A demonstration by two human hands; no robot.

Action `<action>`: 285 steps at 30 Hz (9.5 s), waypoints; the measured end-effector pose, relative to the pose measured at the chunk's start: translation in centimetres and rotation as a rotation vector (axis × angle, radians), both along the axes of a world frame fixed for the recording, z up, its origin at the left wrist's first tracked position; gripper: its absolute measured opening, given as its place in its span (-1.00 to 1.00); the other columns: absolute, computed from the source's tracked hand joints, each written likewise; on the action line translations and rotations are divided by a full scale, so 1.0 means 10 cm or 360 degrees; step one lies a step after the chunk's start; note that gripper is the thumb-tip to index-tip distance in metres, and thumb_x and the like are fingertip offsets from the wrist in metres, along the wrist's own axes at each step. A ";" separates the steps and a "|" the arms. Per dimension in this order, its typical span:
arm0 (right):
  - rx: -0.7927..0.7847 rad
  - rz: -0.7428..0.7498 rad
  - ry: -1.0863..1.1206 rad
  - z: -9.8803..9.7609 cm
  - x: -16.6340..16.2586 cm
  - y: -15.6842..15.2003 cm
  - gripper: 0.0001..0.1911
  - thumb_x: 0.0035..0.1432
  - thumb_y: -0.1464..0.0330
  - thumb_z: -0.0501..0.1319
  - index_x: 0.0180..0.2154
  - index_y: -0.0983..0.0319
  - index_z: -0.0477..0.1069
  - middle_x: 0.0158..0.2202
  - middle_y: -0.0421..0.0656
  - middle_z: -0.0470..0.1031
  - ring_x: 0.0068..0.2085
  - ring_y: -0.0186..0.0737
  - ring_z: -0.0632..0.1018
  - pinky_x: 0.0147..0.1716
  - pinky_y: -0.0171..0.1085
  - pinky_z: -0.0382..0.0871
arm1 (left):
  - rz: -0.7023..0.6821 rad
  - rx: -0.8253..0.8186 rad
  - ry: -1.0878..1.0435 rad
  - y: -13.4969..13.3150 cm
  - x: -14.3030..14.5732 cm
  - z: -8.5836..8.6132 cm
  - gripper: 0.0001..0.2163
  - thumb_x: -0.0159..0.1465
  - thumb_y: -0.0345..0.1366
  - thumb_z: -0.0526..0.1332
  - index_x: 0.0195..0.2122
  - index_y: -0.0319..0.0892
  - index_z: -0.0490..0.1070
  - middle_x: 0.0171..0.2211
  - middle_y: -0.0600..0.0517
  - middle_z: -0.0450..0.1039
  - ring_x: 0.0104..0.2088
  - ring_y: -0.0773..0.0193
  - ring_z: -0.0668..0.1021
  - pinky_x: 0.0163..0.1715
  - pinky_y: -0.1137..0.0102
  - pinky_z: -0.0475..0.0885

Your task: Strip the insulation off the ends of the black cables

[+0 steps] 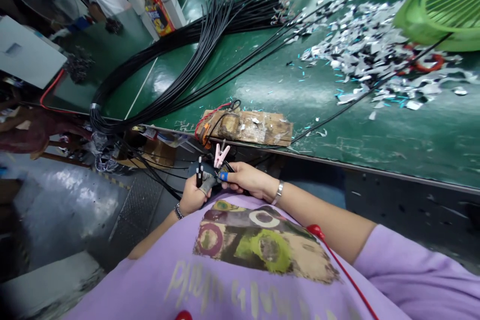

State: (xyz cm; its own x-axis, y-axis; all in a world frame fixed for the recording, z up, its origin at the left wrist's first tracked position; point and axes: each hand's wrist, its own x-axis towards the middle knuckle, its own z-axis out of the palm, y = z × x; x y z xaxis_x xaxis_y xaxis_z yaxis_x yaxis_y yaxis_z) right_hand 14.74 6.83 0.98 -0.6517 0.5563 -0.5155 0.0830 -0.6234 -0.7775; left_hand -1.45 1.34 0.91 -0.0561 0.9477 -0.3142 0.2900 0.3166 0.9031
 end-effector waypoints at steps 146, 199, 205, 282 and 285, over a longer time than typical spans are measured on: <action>0.1847 0.0121 -0.0185 0.00 0.07 0.01 -0.84 -0.07 0.56 0.08 -0.50 0.23 0.37 -0.49 -0.18 0.40 -0.40 -0.27 0.42 -0.38 -0.31 0.31 | -0.0342 -0.0597 -0.0769 0.08 -0.14 -0.06 -0.50 -0.13 0.19 0.27 -0.57 -0.22 0.28 -0.68 0.02 0.41 -0.77 0.43 0.36 -0.81 0.54 0.08; 0.0853 0.0225 -0.0130 0.20 0.34 0.04 -0.37 0.04 -0.18 -0.04 -0.44 0.26 0.37 -0.46 -0.14 0.43 -0.48 -0.33 0.34 -0.43 -0.27 0.30 | -0.0689 0.1966 0.0735 0.15 -0.19 0.06 -0.79 0.25 -0.22 0.05 -0.49 -0.18 0.26 -0.64 0.03 0.37 -0.64 0.38 0.37 -0.62 0.46 0.23; 0.0931 0.0488 -0.0045 0.13 0.39 -0.04 -0.43 0.10 -0.05 0.06 -0.12 0.26 0.45 -0.19 -0.10 0.51 -0.16 -0.12 0.46 -0.09 -0.17 0.32 | -0.0652 0.1988 0.0630 0.11 -0.16 0.04 -0.81 0.26 -0.22 0.06 -0.46 -0.18 0.27 -0.61 0.03 0.40 -0.63 0.39 0.37 -0.63 0.47 0.23; 0.0457 -0.0190 -0.0159 0.28 0.10 -0.08 -0.78 -0.27 0.43 0.28 -0.47 0.23 0.29 -0.51 -0.29 0.37 -0.47 -0.38 0.36 -0.43 -0.33 0.27 | -0.0802 0.1891 0.0735 0.10 -0.13 -0.06 -0.75 0.27 -0.27 -0.01 -0.55 -0.17 0.23 -0.70 0.08 0.25 -0.67 0.39 0.30 -0.65 0.44 0.16; 0.0334 -0.0475 -0.0162 0.20 0.14 -0.06 -0.81 -0.22 0.38 0.25 -0.49 0.22 0.25 -0.60 -0.35 0.24 -0.59 -0.46 0.23 -0.59 -0.38 0.10 | -0.0716 0.1904 0.0661 0.10 -0.13 0.00 -0.77 0.26 -0.23 0.00 -0.49 -0.18 0.27 -0.68 0.07 0.30 -0.66 0.39 0.33 -0.63 0.46 0.20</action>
State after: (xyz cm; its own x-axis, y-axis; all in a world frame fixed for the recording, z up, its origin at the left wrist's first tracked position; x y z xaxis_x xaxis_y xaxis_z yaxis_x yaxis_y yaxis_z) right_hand 16.16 6.20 3.01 -0.3964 0.8142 -0.4241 0.0054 -0.4599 -0.8880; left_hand -2.72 2.34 0.91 0.4422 0.5873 0.6779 0.4774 -0.7940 0.3764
